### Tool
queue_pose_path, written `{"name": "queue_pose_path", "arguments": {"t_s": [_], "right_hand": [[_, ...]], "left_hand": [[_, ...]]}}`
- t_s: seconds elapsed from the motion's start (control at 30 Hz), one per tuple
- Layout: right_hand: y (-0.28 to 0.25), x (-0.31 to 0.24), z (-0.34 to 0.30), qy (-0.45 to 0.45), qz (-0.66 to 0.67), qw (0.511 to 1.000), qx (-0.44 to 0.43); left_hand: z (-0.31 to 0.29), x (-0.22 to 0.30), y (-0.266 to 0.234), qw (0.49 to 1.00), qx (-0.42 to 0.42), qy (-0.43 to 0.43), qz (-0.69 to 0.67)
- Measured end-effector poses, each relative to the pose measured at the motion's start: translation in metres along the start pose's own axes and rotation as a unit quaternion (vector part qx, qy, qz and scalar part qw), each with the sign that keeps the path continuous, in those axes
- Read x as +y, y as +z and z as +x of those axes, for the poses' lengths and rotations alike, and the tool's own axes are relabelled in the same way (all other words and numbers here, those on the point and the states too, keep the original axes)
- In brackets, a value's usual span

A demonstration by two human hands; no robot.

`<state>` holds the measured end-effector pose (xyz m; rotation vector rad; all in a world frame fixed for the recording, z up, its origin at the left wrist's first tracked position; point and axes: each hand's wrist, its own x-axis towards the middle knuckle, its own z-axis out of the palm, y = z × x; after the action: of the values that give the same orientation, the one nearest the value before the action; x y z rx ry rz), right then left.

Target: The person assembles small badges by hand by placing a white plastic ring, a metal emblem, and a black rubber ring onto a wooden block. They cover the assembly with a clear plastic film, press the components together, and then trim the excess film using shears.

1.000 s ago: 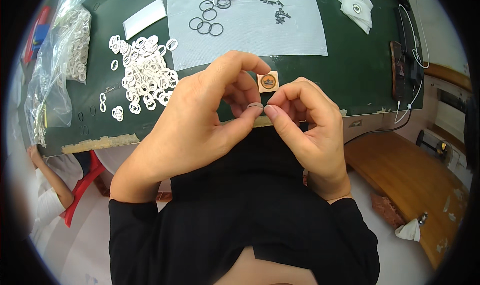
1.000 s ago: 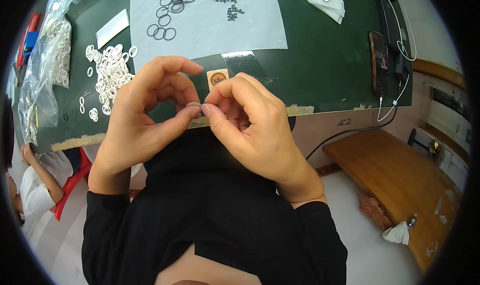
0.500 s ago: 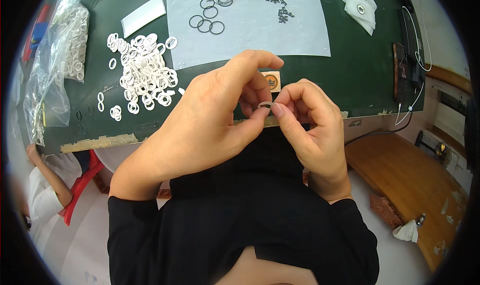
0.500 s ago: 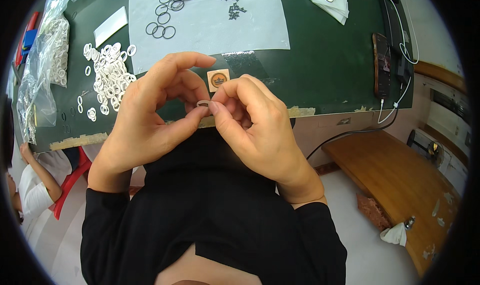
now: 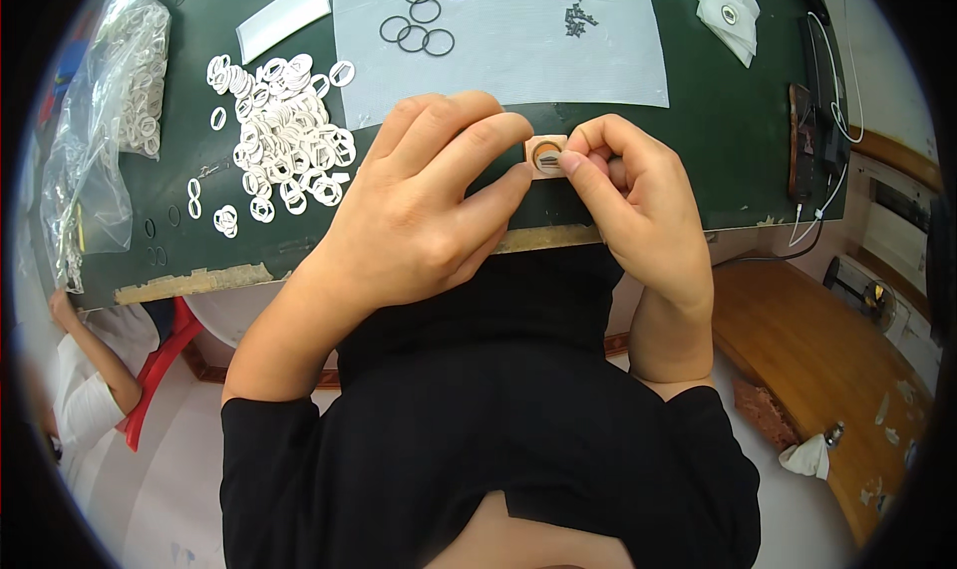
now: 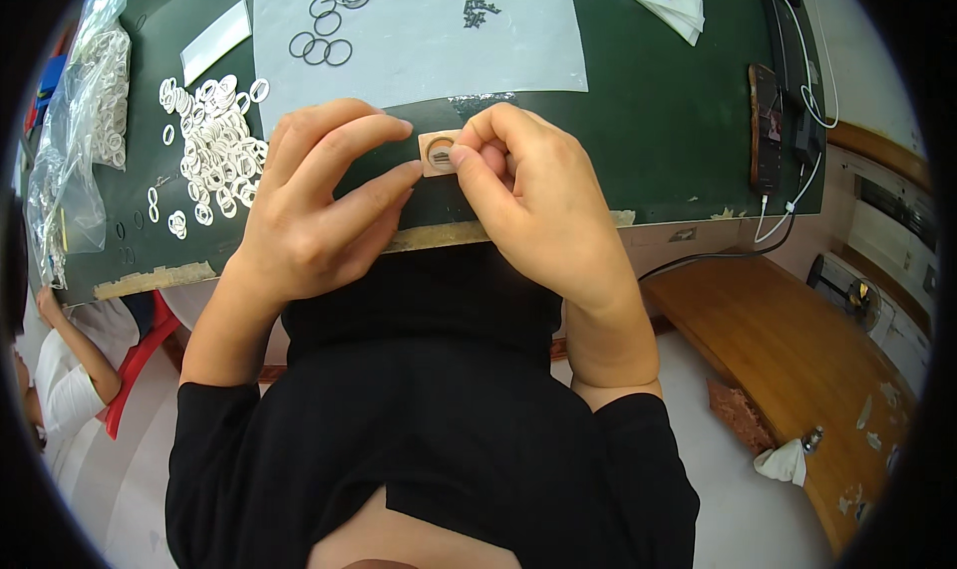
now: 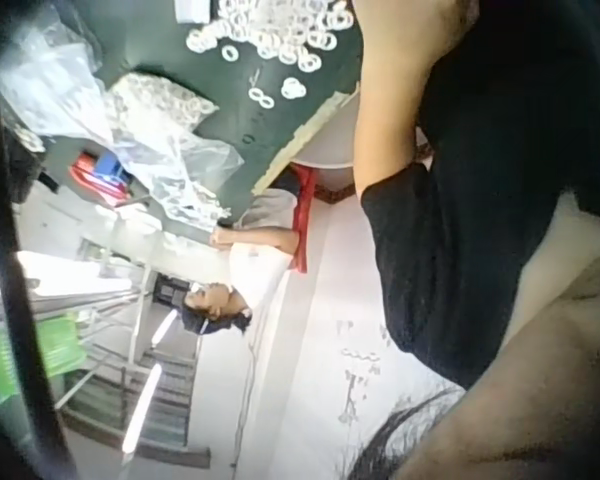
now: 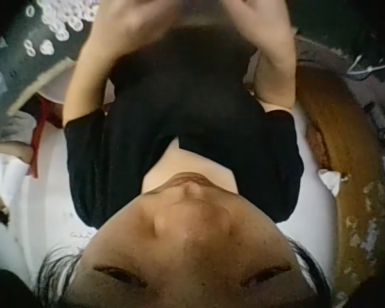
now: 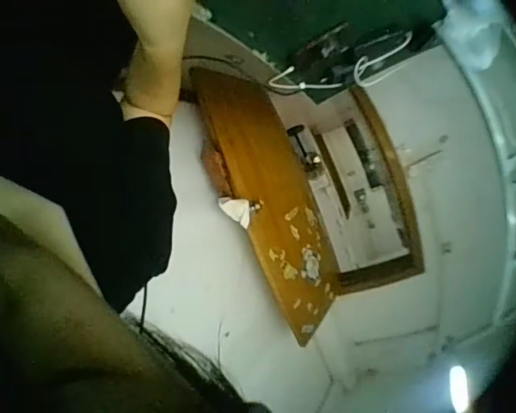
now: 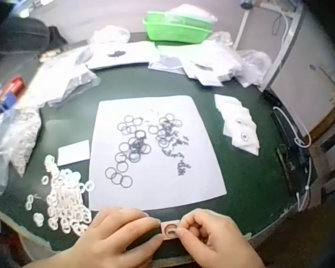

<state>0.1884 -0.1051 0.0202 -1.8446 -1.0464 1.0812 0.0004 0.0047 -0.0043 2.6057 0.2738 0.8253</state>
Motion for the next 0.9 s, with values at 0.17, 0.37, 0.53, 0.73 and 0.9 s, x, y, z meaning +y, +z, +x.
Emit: {"name": "queue_pose_path", "arguments": {"t_s": [0.17,0.37,0.53,0.73,0.9], "right_hand": [[0.0,-0.001,0.002,0.006,-0.01,1.0,-0.003],[0.002,0.0,0.005,-0.002,-0.028,1.0,0.01],[0.006,0.004,0.003,-0.012,-0.053,0.998,0.023],[0.008,0.004,0.0,-0.024,0.024,0.998,0.047],[0.005,0.007,0.001,-0.038,0.016,0.999,0.03]], "left_hand": [[0.001,-0.001,0.002,1.0,-0.007,0.012,-0.002],[0.0,-0.002,0.007,1.0,-0.018,0.014,0.015],[0.0,-0.002,0.01,1.0,-0.017,0.016,0.004],[0.0,0.0,0.01,1.0,-0.011,0.006,-0.007],[0.0,0.001,0.009,1.0,-0.004,-0.015,-0.004]]}}
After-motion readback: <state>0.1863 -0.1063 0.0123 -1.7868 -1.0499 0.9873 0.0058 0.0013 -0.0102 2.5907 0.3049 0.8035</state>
